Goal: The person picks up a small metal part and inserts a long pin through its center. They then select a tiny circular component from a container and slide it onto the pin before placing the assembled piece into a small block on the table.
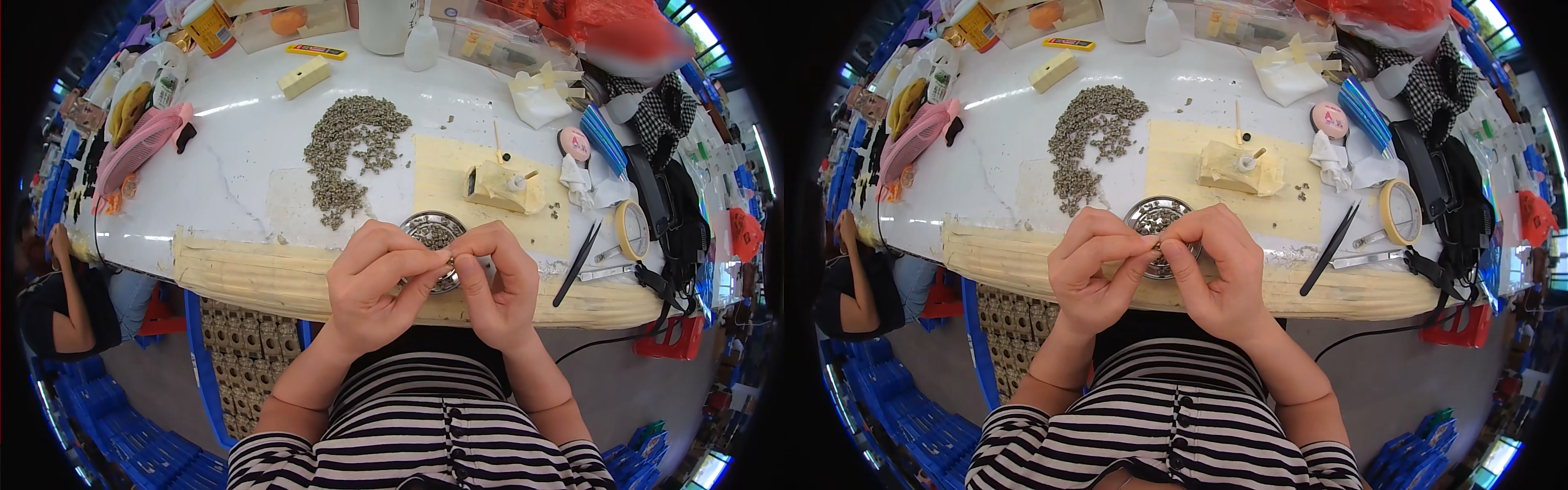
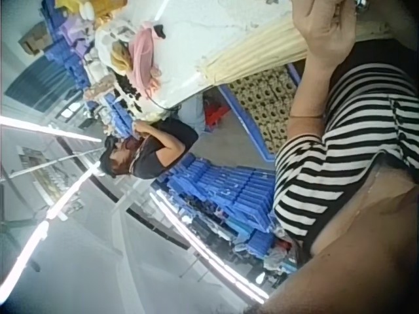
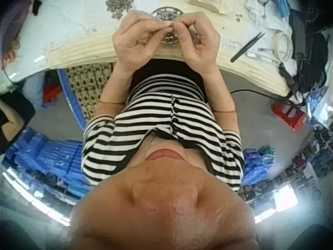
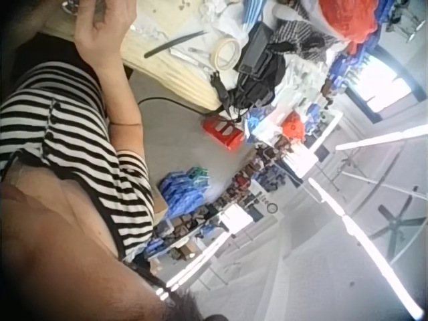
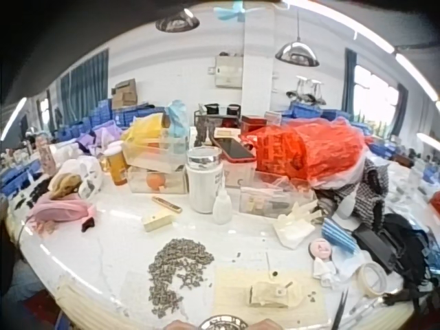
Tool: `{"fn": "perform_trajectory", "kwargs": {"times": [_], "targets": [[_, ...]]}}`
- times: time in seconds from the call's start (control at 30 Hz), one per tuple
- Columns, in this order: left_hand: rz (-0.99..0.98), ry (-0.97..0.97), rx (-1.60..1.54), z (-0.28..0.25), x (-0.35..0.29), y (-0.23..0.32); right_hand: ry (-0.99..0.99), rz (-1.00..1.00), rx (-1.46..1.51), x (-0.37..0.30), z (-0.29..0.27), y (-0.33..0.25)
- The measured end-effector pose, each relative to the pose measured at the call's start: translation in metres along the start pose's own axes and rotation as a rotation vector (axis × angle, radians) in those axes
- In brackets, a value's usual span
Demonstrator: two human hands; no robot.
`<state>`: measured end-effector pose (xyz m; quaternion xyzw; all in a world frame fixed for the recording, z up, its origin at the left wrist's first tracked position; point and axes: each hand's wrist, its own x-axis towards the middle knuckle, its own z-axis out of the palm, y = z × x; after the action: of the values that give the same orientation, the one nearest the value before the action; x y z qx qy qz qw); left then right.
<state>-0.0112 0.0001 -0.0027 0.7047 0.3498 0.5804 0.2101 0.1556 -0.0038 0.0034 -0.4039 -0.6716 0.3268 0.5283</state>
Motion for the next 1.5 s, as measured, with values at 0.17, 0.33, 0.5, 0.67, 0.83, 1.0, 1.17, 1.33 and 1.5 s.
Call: {"fn": "perform_trajectory", "kwargs": {"times": [0.17, 0.33, 0.5, 0.67, 0.83, 1.0, 1.17, 1.33, 1.5], "targets": [[0.012, 0.003, -0.006, 0.0007, 0.0019, 0.0007, -0.009, 0.012, -0.001, -0.0022, -0.0008, 0.0], [0.017, -0.01, 0.0, 0.0017, -0.0004, -0.0006, -0.01, 0.073, 0.046, -0.0049, -0.0024, 0.0003], [0.031, -0.028, -0.002, 0.0012, -0.0012, -0.002, -0.02, 0.107, 0.09, -0.0053, -0.0029, 0.0005], [0.039, -0.035, 0.014, 0.0014, -0.0012, -0.002, -0.022, 0.1, 0.076, -0.0054, -0.0033, 0.0009], [0.035, -0.011, 0.03, 0.0008, -0.0019, -0.002, -0.021, 0.079, 0.056, -0.0055, -0.0004, 0.0007], [0.045, -0.019, 0.013, 0.0004, -0.0002, -0.0029, -0.034, 0.104, 0.04, -0.0045, -0.0017, -0.0018], [0.052, -0.021, 0.024, 0.0004, 0.0014, -0.0009, -0.026, 0.132, 0.096, -0.0048, -0.0013, -0.001], [0.058, -0.002, 0.062, 0.0004, 0.0019, 0.0001, -0.019, 0.099, 0.04, -0.0029, -0.001, -0.0018], [0.062, -0.012, 0.1, 0.001, 0.0, -0.0005, 0.029, -0.027, -0.065, -0.0048, -0.0017, -0.0004]]}}
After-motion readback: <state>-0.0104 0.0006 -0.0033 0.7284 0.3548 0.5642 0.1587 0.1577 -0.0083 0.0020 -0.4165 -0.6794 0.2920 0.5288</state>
